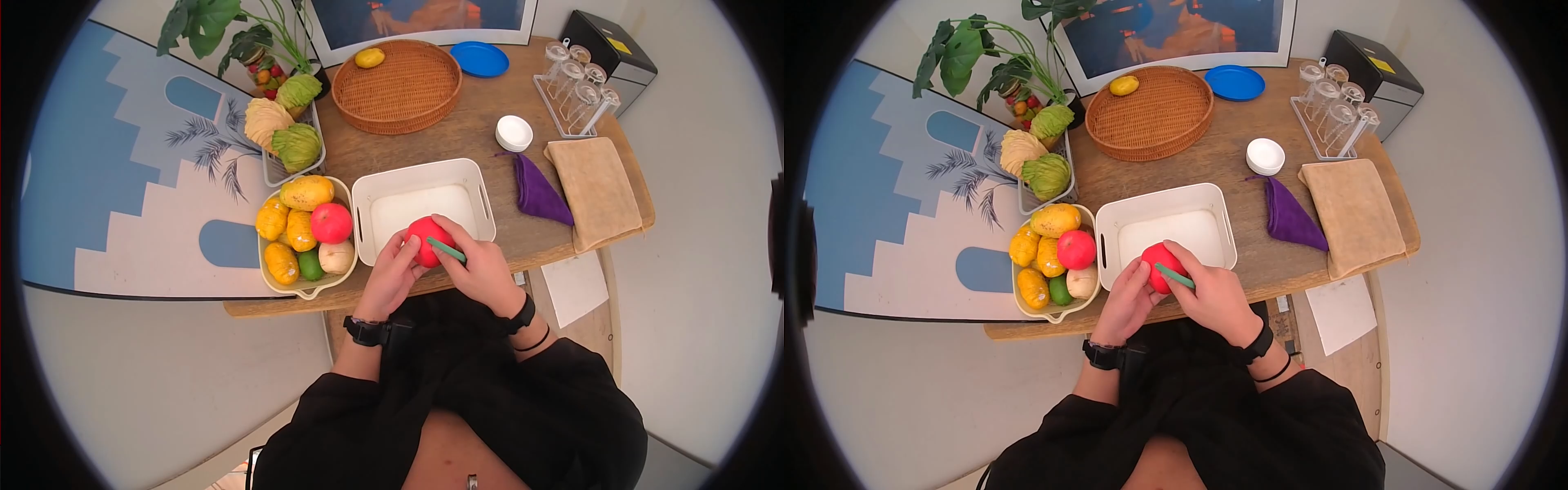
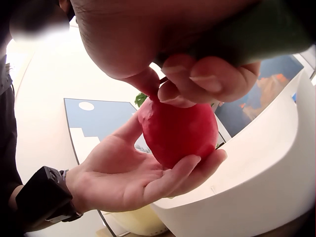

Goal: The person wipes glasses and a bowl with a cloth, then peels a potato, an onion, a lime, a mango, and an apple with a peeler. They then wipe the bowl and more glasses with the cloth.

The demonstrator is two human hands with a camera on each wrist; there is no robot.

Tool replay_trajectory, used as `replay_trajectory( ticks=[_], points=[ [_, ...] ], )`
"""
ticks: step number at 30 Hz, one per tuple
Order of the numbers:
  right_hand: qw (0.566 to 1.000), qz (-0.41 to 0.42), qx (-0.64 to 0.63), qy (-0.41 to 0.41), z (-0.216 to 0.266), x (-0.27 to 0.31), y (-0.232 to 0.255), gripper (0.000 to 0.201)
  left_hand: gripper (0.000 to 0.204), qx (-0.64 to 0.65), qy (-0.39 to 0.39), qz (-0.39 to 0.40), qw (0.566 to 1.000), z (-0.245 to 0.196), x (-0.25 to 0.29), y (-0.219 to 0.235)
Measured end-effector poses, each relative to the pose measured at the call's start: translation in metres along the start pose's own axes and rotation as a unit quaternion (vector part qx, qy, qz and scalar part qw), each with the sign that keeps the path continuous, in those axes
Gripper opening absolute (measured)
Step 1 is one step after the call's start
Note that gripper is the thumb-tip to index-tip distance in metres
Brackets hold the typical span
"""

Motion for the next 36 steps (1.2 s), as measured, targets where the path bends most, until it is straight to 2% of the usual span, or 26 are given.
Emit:
replay_trajectory(
  ticks=[3, 5, 8, 10, 15, 17, 19, 20, 21, 23, 24, 26, 28, 30, 32, 34, 36],
  points=[
    [1.000, 0.000, 0.007, 0.006, -0.002, 0.000, 0.001, 0.055, 0.044, -0.039, -0.023, 0.015, 0.999, -0.006, 0.004, -0.012],
    [1.000, -0.002, 0.010, 0.012, -0.002, 0.000, 0.001, 0.056, 0.045, -0.019, 0.037, -0.004, 0.999, -0.010, 0.012, -0.024],
    [1.000, 0.006, 0.009, 0.003, -0.001, 0.000, 0.003, 0.054, 0.044, 0.025, 0.007, -0.004, 1.000, -0.013, 0.012, -0.028],
    [0.999, 0.016, -0.015, -0.025, 0.000, -0.001, 0.005, 0.051, 0.045, 0.027, -0.001, 0.003, 1.000, -0.014, 0.011, -0.024],
    [0.998, 0.048, -0.027, -0.032, 0.004, -0.001, 0.012, 0.048, 0.047, 0.033, 0.000, 0.009, 0.999, -0.011, 0.008, -0.001],
    [0.997, 0.060, -0.034, -0.034, 0.001, 0.000, 0.009, 0.048, 0.045, 0.020, 0.013, 0.052, 0.998, -0.014, 0.010, 0.001],
    [0.993, 0.017, -0.105, 0.045, 0.001, 0.000, 0.005, 0.049, 0.042, 0.013, 0.019, 0.063, 0.998, -0.019, 0.012, -0.001],
    [0.993, 0.017, -0.106, 0.045, 0.002, 0.000, 0.006, 0.049, 0.040, 0.006, 0.024, 0.073, 0.997, -0.020, 0.014, -0.004],
    [0.992, 0.030, -0.114, 0.035, 0.003, -0.001, 0.007, 0.050, 0.040, 0.006, 0.024, 0.073, 0.997, -0.020, 0.014, -0.010],
    [0.991, 0.043, -0.123, 0.025, 0.005, -0.001, 0.007, 0.050, 0.039, 0.043, -0.034, 0.029, 0.998, -0.019, 0.013, -0.020],
    [0.991, 0.049, -0.123, -0.002, 0.004, 0.000, 0.005, 0.051, 0.039, 0.042, -0.035, 0.029, 0.998, -0.017, 0.012, -0.020],
    [0.991, 0.055, -0.123, -0.028, 0.003, 0.000, 0.003, 0.051, 0.041, 0.045, -0.026, -0.023, 0.998, -0.010, 0.007, -0.010],
    [0.996, 0.018, -0.087, -0.026, 0.001, -0.001, 0.002, 0.050, 0.042, 0.044, -0.029, -0.022, 0.998, -0.006, 0.004, -0.006],
    [0.995, 0.017, -0.094, -0.026, 0.001, -0.002, 0.004, 0.049, 0.043, 0.043, -0.032, -0.022, 0.998, -0.007, 0.005, -0.006],
    [0.995, 0.015, -0.099, -0.027, 0.000, -0.002, 0.008, 0.048, 0.045, 0.040, -0.029, 0.034, 0.998, -0.013, 0.010, -0.012],
    [0.992, 0.060, -0.100, -0.043, -0.002, -0.001, 0.008, 0.047, 0.044, 0.038, -0.018, 0.043, 0.998, -0.018, 0.013, -0.016],
    [0.994, 0.049, -0.091, -0.042, 0.000, -0.002, 0.008, 0.045, 0.043, 0.037, -0.009, 0.050, 0.998, -0.020, 0.013, -0.020]
  ],
)
Point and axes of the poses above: each hand's wrist, its own x-axis away from the middle knuckle, its own y-axis out of the back of the hand, z = x × y, the point moved 4 cm from there along -x, towards the middle knuckle, and after that the axes turned 13 degrees about x, right-handed, at the moved point
